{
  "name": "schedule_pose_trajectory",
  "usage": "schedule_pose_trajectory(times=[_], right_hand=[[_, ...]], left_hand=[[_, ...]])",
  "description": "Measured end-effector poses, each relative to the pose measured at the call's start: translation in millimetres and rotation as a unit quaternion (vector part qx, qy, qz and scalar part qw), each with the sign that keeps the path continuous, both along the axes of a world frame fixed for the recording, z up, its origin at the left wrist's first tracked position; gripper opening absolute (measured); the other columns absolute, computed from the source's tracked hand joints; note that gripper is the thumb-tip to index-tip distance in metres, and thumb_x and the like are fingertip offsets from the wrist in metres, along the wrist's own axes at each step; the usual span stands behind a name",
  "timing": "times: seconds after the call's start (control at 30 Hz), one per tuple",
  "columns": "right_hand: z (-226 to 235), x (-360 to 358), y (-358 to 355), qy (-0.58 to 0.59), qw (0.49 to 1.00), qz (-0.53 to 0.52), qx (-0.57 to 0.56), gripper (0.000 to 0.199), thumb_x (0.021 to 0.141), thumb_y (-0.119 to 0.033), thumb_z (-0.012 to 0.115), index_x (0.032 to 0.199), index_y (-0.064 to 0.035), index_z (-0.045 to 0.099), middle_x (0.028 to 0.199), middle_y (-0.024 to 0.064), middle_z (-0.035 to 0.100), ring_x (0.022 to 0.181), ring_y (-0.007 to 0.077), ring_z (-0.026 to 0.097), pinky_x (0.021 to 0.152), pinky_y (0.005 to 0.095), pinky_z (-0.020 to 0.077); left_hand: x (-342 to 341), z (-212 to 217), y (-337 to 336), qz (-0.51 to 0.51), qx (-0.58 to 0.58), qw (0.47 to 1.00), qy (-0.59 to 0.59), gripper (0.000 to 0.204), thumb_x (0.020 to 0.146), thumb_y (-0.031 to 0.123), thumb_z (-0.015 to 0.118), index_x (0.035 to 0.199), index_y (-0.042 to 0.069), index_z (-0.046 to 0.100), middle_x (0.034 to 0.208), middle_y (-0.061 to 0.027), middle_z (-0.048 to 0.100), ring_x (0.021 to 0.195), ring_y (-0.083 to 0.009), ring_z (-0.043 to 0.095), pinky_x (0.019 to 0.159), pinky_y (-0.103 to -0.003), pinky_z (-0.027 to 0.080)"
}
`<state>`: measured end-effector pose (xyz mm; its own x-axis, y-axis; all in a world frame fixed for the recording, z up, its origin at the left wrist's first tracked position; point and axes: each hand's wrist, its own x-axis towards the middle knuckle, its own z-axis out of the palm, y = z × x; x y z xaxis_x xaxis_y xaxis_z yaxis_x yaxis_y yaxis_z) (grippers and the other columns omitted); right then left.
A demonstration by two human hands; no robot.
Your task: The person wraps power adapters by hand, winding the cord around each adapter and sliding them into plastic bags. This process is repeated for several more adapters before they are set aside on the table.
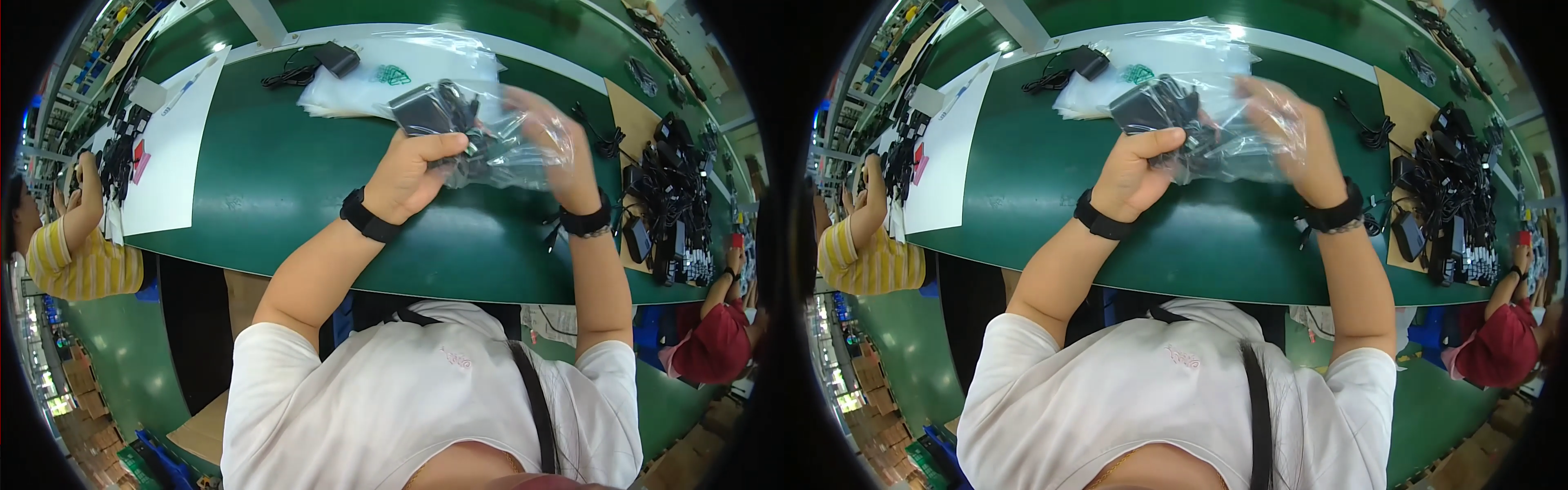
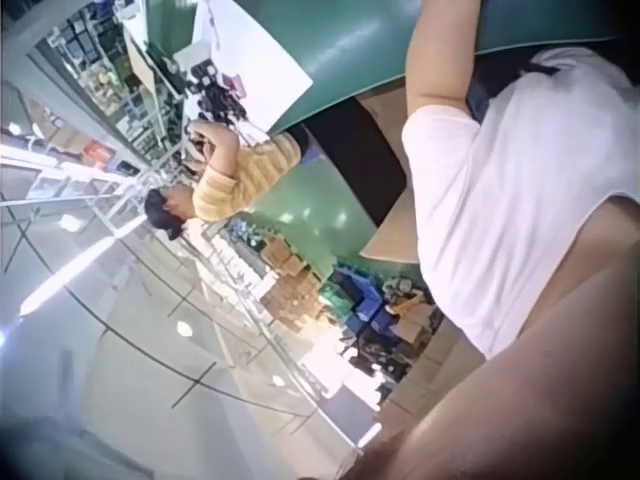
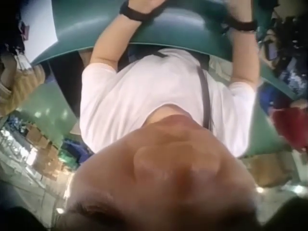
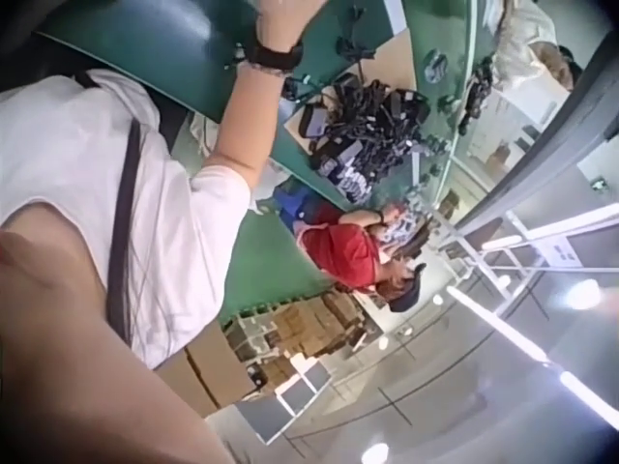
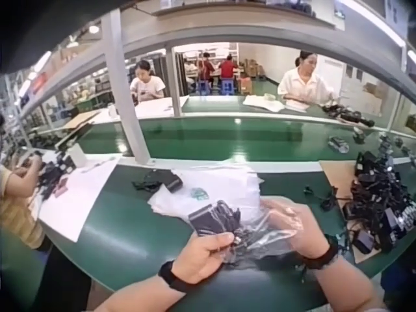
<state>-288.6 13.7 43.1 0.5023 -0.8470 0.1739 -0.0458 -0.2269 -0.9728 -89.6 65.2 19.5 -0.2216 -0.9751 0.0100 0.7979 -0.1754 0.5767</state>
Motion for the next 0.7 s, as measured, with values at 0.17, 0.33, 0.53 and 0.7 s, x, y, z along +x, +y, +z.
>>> schedule_pose_trajectory(times=[0.17,0.33,0.53,0.7], right_hand=[[-26,-11,8,-0.278,0.926,0.086,0.240,0.062,0.089,-0.033,0.051,0.138,-0.0060,0.024,0.138,0.0145,0.031,0.123,0.0226,0.037,0.091,0.0391,0.0409],[-12,18,-2,-0.262,0.948,-0.072,0.168,0.068,0.077,0.003,0.060,0.135,0.0001,0.026,0.080,0.0054,0.059,0.071,0.0150,0.056,0.072,0.0247,0.0454],[-18,5,-14,-0.333,0.931,-0.067,0.132,0.061,0.085,-0.020,0.056,0.135,-0.0060,0.025,0.113,0.0134,0.054,0.098,0.0214,0.053,0.084,0.0369,0.0438],[-18,39,25,-0.265,0.912,0.167,0.267,0.080,0.081,-0.058,0.048,0.138,-0.0083,0.021,0.136,0.0087,0.034,0.122,0.0236,0.037,0.095,0.0484,0.0366]], left_hand=[[7,7,-7,0.065,-0.046,0.996,-0.039,0.029,0.076,-0.005,0.057,0.104,-0.002,0.054,0.097,-0.0111,0.061,0.089,-0.0206,0.059,0.081,-0.033,0.047],[4,7,3,0.054,-0.030,0.998,-0.024,0.035,0.076,-0.004,0.059,0.110,-0.001,0.050,0.099,-0.0117,0.060,0.091,-0.0210,0.058,0.084,-0.034,0.047],[7,4,-5,0.057,-0.037,0.997,0.021,0.036,0.076,-0.003,0.060,0.111,0.000,0.050,0.104,-0.0108,0.058,0.098,-0.0210,0.056,0.087,-0.035,0.045],[0,1,-2,0.087,-0.099,0.990,-0.044,0.037,0.076,0.000,0.062,0.112,0.001,0.051,0.107,-0.0090,0.058,0.099,-0.0193,0.055,0.087,-0.032,0.044]])
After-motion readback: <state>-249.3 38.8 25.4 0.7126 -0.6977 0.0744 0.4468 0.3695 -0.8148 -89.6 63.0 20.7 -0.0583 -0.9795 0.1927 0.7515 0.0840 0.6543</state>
